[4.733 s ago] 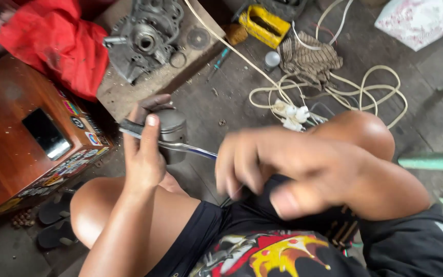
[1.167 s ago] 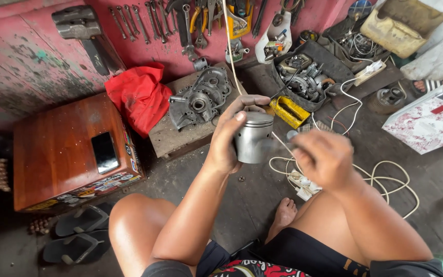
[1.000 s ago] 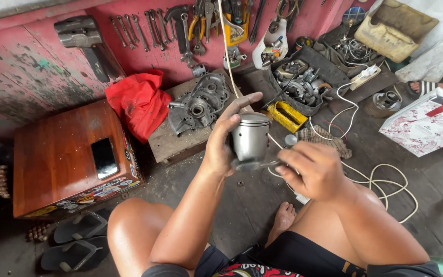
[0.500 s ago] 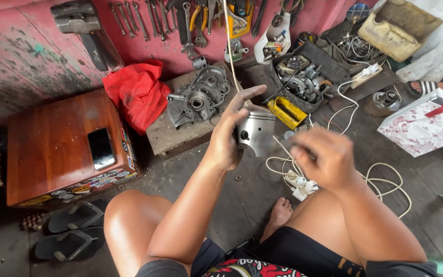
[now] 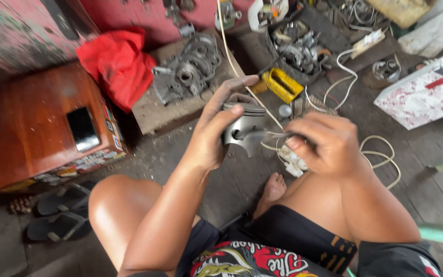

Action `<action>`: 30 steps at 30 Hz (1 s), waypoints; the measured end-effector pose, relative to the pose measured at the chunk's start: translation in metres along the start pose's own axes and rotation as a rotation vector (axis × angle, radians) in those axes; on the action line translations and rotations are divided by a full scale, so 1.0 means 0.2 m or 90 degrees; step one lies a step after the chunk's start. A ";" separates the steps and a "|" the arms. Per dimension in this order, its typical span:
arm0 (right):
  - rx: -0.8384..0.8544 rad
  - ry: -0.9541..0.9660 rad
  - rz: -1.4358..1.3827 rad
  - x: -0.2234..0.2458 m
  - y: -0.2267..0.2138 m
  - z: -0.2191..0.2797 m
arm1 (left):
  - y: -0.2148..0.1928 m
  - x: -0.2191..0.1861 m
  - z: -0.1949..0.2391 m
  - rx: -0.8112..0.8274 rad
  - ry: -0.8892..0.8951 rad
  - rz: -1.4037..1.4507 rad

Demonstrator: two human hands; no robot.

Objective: Cleaning carbon deposits from a motorcycle piston using a scraper and a brush in a workshop environment.

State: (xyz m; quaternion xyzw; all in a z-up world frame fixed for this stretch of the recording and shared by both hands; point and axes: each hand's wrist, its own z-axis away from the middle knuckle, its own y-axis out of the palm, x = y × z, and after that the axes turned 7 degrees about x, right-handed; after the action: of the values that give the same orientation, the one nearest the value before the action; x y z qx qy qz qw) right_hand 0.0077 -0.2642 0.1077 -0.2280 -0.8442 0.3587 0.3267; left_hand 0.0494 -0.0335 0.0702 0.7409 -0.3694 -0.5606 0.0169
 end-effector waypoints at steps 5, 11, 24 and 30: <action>0.108 -0.035 -0.024 0.03 0.08 -0.05 | -0.03 0.04 0.21 -0.089 -0.091 0.101; 0.245 -0.102 -0.057 0.14 0.25 -0.07 | -0.13 0.09 0.36 -0.166 -0.111 0.149; 0.264 0.028 -0.022 -0.03 0.26 -0.05 | -0.17 0.08 0.35 -0.235 -0.125 0.141; 0.304 -0.013 0.036 -0.11 0.29 -0.04 | -0.20 0.10 0.28 -0.280 -0.128 0.240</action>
State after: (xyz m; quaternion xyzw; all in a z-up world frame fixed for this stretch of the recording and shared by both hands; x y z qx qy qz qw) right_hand 0.0370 -0.2381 0.0598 -0.1638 -0.7321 0.5594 0.3525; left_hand 0.0254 0.0056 0.0156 0.5786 -0.3697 -0.6848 0.2440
